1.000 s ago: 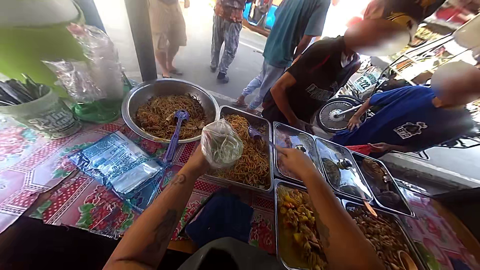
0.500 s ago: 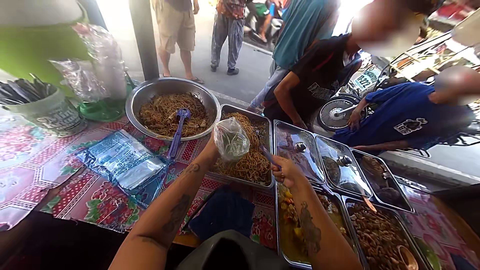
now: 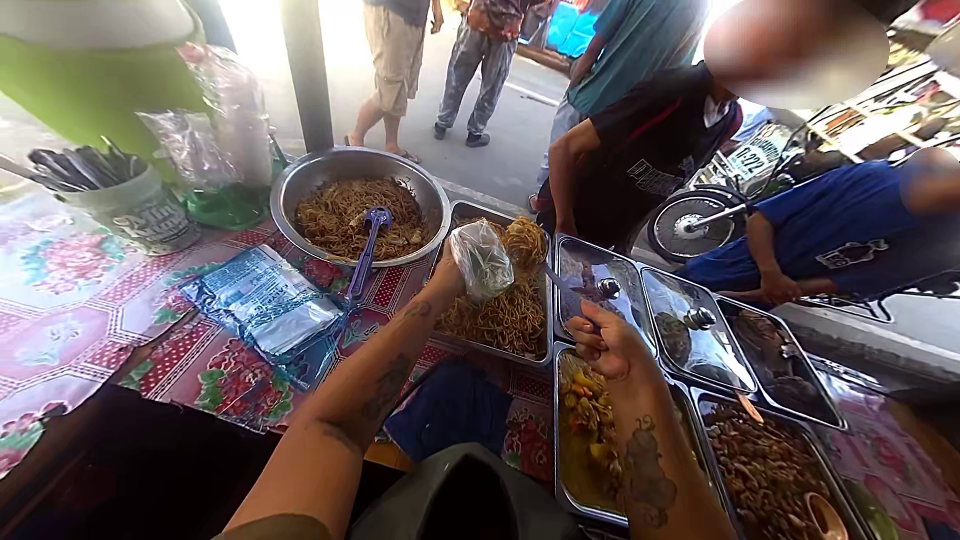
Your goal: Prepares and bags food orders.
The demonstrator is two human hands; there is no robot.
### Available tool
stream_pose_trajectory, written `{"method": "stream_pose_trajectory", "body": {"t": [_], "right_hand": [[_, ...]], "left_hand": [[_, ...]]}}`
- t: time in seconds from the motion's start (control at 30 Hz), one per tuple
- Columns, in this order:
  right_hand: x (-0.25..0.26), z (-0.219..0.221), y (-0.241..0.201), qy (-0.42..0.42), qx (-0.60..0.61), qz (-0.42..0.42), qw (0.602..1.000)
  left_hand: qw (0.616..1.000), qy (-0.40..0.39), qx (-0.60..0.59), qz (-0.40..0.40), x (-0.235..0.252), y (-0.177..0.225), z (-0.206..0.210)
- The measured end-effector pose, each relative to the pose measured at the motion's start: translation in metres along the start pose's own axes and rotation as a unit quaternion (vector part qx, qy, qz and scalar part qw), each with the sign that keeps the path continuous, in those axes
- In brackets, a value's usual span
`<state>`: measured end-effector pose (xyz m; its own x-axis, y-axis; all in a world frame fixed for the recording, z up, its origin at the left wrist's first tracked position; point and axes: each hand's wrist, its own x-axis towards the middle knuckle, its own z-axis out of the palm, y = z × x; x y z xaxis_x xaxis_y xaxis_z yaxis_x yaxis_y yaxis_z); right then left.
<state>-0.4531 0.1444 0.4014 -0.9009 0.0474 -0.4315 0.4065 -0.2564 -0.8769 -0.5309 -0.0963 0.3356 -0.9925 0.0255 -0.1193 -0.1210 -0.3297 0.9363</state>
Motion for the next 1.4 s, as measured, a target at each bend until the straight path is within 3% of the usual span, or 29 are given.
{"method": "stream_pose_trajectory", "body": {"t": [0.1, 0.2, 0.3, 0.33, 0.4, 0.47, 0.57, 0.63, 0.73, 0.87, 0.93, 1.0, 1.1, 1.13, 1.23, 1.4], "right_hand": [[-0.016, 0.008, -0.012, -0.003, -0.001, -0.026, 1.0], [-0.03, 0.013, -0.016, -0.008, -0.038, -0.051, 0.998], [-0.04, 0.021, -0.006, -0.003, -0.175, -0.122, 0.977], [-0.04, 0.022, 0.001, 0.002, -0.252, -0.17, 0.952], [-0.04, 0.024, 0.014, 0.036, -0.43, -0.268, 0.861], [-0.047, 0.028, 0.019, 0.069, -0.551, -0.303, 0.775], [-0.049, 0.025, 0.01, 0.114, -0.593, -0.332, 0.725], [-0.041, 0.019, -0.008, 0.125, -0.597, -0.305, 0.732], [-0.005, 0.014, -0.023, 0.124, -0.639, -0.177, 0.738], [0.026, 0.016, 0.002, 0.1, -0.723, -0.039, 0.683], [0.015, 0.015, 0.013, 0.061, -0.693, -0.021, 0.718], [0.005, 0.017, 0.021, 0.039, -0.601, -0.022, 0.798], [0.014, 0.019, 0.036, 0.055, -0.311, -0.002, 0.949], [0.02, 0.018, 0.035, 0.056, -0.215, 0.025, 0.975], [0.028, 0.01, 0.027, 0.061, -0.055, 0.068, 0.994], [0.021, -0.001, 0.018, 0.033, 0.037, 0.072, 0.996]], "left_hand": [[0.999, -0.008, 0.008, 0.041, 0.027, -0.026, 0.002], [0.999, -0.011, -0.011, 0.042, 0.036, -0.026, 0.012], [0.998, -0.024, -0.037, 0.044, 0.035, -0.012, 0.024], [0.998, -0.021, -0.045, 0.045, 0.035, -0.007, 0.028], [0.997, -0.019, -0.061, 0.042, 0.039, -0.005, 0.033], [0.996, -0.023, -0.077, 0.038, 0.047, -0.011, 0.033], [0.994, -0.016, -0.104, 0.022, 0.049, -0.019, 0.029], [0.995, -0.018, -0.097, 0.021, 0.045, -0.022, 0.023], [0.995, -0.013, -0.091, 0.026, 0.047, -0.029, 0.015], [0.997, 0.015, -0.075, -0.021, 0.028, 0.0, 0.02], [0.997, 0.007, -0.078, -0.013, 0.028, 0.006, 0.019], [0.997, -0.002, -0.081, 0.009, 0.04, -0.003, 0.013], [0.996, -0.009, -0.092, 0.011, 0.048, -0.01, 0.011], [0.995, -0.012, -0.097, 0.012, 0.048, -0.01, 0.01], [0.996, -0.011, -0.089, 0.021, 0.046, -0.006, 0.01], [0.997, 0.016, -0.072, 0.013, 0.041, -0.002, 0.002]]}}
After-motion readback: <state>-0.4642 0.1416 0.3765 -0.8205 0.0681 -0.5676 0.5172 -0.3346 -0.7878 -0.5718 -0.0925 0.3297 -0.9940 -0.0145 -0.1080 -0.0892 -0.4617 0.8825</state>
